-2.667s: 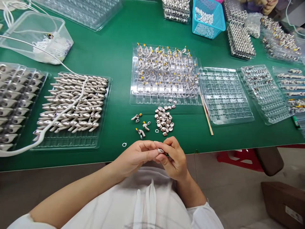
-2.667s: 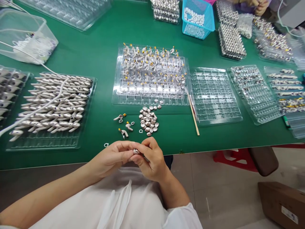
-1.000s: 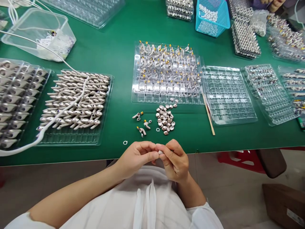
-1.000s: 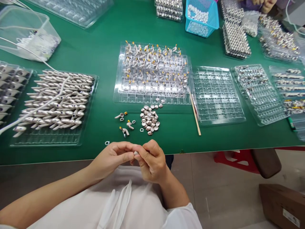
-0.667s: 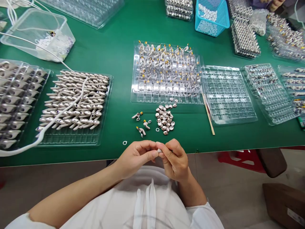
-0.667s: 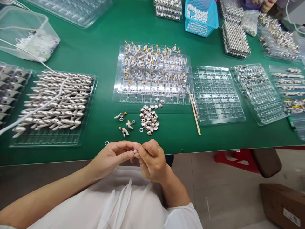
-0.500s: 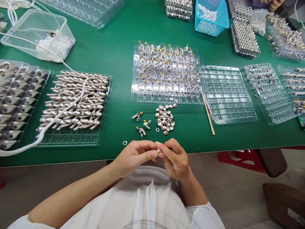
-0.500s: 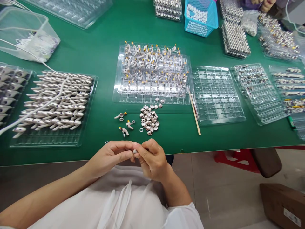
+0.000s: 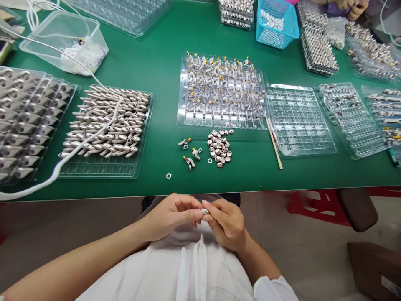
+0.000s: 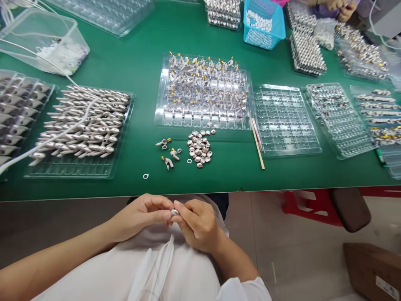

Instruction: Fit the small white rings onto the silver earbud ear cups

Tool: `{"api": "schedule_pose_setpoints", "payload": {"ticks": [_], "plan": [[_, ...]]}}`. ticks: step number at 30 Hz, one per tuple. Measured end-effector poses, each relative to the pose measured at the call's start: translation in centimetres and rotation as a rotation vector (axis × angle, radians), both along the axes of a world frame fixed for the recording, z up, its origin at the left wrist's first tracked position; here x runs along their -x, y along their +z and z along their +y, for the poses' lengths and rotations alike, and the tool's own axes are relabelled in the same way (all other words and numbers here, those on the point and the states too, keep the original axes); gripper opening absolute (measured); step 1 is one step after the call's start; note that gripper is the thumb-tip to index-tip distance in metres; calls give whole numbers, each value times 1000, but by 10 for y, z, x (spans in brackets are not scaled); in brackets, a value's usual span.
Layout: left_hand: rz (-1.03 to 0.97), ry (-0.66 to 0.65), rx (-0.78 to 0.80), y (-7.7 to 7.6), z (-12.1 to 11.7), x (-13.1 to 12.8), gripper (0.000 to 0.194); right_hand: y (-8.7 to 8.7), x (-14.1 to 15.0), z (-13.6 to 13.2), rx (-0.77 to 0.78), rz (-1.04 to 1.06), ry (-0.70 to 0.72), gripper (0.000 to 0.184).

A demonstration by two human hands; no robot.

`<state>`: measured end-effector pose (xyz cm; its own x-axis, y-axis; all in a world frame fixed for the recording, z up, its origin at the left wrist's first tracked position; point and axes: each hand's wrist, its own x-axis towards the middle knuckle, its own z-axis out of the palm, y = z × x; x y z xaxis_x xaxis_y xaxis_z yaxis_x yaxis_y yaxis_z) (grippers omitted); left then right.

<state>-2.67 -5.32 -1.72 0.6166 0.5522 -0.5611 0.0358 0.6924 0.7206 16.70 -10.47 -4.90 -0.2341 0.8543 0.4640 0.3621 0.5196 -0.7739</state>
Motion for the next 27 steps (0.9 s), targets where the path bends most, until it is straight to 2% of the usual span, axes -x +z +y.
{"api": "schedule_pose_setpoints", "payload": {"ticks": [3, 6, 9, 12, 16, 27], "plan": [[77, 3, 36, -13, -17, 6, 29, -16, 8, -14, 87, 52, 9, 35], [110, 116, 64, -28, -28, 6, 29, -32, 17, -17, 340, 121, -52, 23], [97, 271, 106, -41, -32, 1, 29, -44, 24, -12, 623, 216, -147, 23], [70, 357, 107, -47, -32, -5, 32, -50, 28, -6, 768, 304, -178, 30], [48, 435, 96, -50, -30, -8, 30, -53, 30, 1, 815, 352, -167, 35], [141, 425, 52, -46, -29, -11, 29, -51, 30, 5, 796, 388, -130, 26]]}}
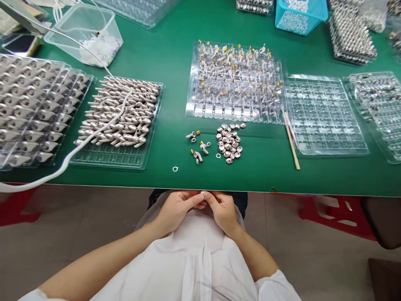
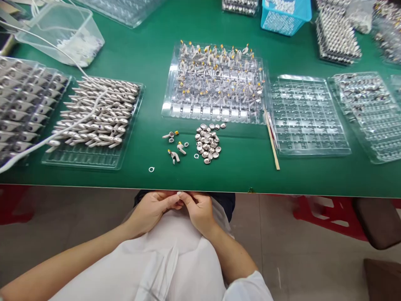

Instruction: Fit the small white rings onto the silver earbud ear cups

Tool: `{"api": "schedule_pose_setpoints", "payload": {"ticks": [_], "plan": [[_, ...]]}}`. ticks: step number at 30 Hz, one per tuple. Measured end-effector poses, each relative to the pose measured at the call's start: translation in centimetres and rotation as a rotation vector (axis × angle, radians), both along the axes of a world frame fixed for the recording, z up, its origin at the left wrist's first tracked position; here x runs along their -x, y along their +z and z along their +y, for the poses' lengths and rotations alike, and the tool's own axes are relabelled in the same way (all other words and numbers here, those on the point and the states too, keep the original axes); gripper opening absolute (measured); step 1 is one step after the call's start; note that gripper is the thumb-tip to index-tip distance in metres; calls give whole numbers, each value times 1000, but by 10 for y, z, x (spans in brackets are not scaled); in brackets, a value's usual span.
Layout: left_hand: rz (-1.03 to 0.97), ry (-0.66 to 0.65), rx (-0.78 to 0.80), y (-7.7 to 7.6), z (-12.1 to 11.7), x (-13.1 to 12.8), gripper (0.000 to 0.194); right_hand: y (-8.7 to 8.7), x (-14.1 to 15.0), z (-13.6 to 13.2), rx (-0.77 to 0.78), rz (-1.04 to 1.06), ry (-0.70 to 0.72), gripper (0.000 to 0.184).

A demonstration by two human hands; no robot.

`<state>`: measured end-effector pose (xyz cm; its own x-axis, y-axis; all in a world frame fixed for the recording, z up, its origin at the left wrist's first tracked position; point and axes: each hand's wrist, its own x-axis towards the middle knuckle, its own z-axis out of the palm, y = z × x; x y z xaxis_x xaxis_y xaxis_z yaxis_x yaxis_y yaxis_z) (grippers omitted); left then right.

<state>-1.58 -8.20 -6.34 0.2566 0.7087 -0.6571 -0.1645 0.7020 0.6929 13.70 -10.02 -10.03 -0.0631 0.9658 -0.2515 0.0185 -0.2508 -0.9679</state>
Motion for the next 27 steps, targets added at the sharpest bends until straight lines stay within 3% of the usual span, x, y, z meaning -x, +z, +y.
{"api": "schedule_pose_setpoints", "payload": {"ticks": [10, 19, 27], "plan": [[154, 36, -23, 8, 1, -10, 34, 5, -4, 4, 86, 86, 116, 41], [175, 129, 28, 5, -5, -15, 27, 14, -1, 10, 125, 299, 142, 33], [216, 178, 52, 5, -8, -19, 25, 17, -2, 10, 158, 269, 143, 33]]}}
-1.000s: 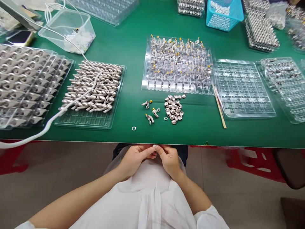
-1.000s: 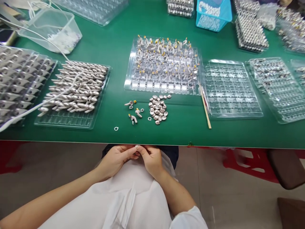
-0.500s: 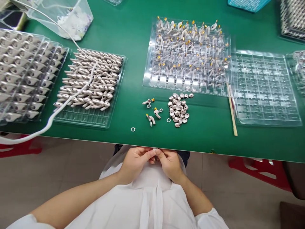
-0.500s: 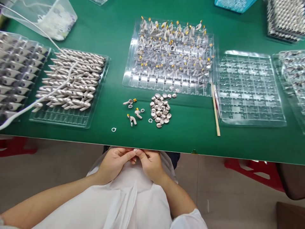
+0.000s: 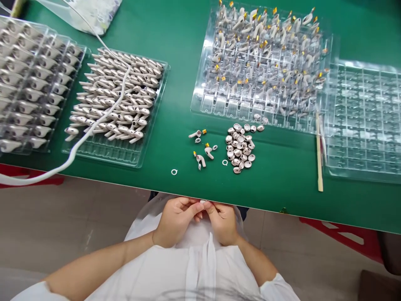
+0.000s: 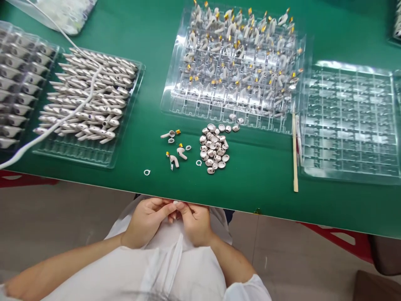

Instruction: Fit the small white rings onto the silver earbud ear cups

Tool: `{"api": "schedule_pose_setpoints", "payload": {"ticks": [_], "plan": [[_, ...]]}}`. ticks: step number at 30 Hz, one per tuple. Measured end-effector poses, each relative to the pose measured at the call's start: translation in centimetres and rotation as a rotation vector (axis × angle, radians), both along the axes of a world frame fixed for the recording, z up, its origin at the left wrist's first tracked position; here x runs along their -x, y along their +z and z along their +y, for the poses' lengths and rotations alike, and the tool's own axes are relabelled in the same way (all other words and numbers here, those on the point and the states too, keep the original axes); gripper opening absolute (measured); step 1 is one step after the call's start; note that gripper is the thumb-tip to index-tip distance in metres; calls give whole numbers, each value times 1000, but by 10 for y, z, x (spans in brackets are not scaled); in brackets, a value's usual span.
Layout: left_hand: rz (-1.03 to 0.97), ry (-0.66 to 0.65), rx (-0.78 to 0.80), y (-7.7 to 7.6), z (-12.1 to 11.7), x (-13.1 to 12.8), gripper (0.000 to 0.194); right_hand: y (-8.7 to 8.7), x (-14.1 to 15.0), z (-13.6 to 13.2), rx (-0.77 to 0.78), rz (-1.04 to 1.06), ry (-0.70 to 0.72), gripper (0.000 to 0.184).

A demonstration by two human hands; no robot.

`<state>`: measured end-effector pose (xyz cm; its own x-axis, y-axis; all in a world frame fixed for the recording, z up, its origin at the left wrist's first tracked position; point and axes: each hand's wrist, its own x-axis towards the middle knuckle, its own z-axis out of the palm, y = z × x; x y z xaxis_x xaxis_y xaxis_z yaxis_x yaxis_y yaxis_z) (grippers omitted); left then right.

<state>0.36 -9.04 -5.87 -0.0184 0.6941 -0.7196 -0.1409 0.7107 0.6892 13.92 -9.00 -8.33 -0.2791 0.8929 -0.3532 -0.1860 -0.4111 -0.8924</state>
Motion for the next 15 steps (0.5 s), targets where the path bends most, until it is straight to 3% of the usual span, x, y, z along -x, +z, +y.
{"api": "schedule_pose_setpoints", "payload": {"ticks": [15], "plan": [[32, 35, 11, 3, 2, -4, 20, -4, 1, -4, 40, -71, -9, 37]]}}
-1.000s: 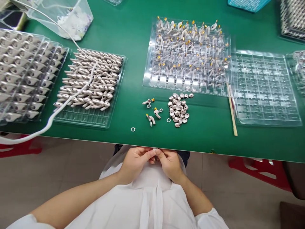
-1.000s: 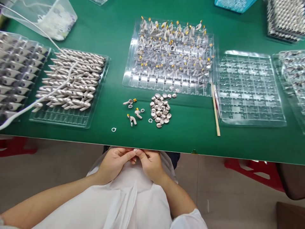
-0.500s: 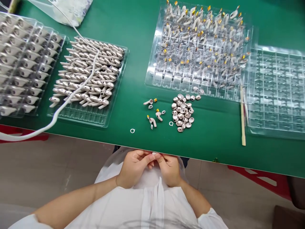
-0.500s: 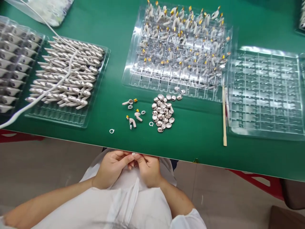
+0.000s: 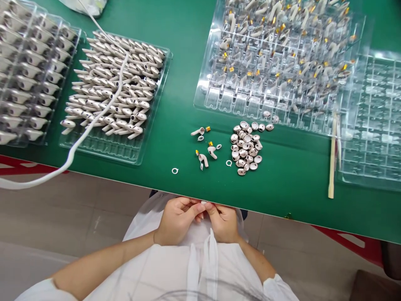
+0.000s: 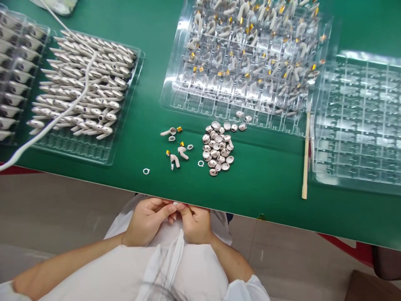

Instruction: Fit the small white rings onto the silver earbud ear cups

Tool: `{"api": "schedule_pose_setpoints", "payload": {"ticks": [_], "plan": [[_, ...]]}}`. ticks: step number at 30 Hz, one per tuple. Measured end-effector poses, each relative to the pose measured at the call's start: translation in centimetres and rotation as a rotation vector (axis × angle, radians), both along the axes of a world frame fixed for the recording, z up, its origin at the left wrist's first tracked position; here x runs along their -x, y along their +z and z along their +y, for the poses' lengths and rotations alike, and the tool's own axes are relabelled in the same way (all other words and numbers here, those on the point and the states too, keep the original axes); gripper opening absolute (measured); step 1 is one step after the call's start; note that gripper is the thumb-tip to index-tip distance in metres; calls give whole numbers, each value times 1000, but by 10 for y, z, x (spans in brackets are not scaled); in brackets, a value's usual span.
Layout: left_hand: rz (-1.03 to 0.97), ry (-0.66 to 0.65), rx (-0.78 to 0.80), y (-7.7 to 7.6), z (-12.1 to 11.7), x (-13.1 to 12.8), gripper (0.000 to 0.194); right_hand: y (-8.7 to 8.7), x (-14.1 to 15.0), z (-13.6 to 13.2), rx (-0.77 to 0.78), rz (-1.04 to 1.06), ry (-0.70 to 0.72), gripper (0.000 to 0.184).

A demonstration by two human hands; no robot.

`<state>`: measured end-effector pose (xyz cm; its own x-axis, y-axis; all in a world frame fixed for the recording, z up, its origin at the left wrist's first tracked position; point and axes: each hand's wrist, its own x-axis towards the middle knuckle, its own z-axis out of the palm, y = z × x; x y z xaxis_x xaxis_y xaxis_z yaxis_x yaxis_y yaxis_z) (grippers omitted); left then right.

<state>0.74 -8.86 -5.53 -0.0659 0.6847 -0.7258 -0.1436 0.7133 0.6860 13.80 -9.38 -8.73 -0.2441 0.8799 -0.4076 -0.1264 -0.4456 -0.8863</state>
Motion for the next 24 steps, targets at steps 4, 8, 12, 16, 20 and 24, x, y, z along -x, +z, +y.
{"api": "schedule_pose_setpoints", "payload": {"ticks": [4, 8, 12, 16, 20, 24], "plan": [[10, -24, 1, -2, -2, 1, 21, 2, 0, 0, 30, -23, -7, 39], [22, -15, 6, -1, -4, 1, 19, 6, 0, 1, 63, 7, -30, 39], [47, 31, 2, 2, -5, -3, 16, 9, 0, 3, 70, -41, -10, 39], [29, 57, 11, 3, -5, -5, 16, 10, 0, 4, 83, -16, -11, 36], [27, 68, 14, 3, -5, -5, 16, 9, 1, 3, 91, -40, -35, 37], [31, 62, 24, 3, -5, -5, 16, 8, 0, 2, 70, -91, -39, 37]]}}
